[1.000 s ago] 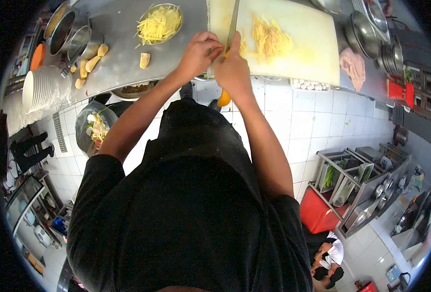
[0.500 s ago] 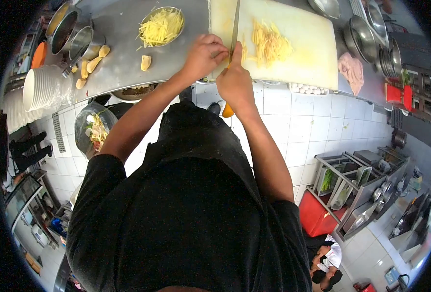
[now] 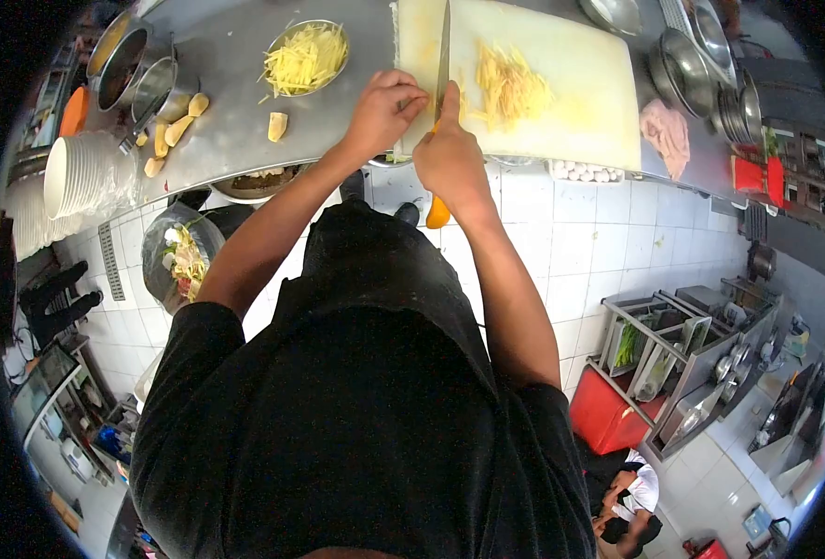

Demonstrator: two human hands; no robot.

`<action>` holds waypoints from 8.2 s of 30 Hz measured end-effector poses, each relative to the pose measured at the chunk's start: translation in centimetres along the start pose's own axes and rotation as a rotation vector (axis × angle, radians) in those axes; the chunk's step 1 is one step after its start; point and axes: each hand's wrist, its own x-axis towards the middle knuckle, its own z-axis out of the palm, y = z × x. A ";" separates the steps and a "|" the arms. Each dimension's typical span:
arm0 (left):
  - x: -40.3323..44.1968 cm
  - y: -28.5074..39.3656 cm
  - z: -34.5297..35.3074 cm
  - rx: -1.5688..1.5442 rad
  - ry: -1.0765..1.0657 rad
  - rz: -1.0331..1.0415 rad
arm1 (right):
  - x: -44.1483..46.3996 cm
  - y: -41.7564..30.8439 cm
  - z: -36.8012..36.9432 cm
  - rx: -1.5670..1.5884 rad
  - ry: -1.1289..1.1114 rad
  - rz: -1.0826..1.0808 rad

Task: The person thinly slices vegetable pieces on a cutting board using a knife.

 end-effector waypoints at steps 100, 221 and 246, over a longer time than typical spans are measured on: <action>1.2 0.9 2.2 0.182 0.055 -0.010 | 0.3 3.8 -1.3 -0.005 0.016 -0.098; -3.7 -0.4 -15.3 -0.021 0.389 -0.486 | -1.9 12.7 -0.4 0.650 0.130 -0.194; -5.8 1.4 -13.6 -1.247 0.283 -0.804 | -2.9 9.8 -0.2 0.507 0.062 -0.193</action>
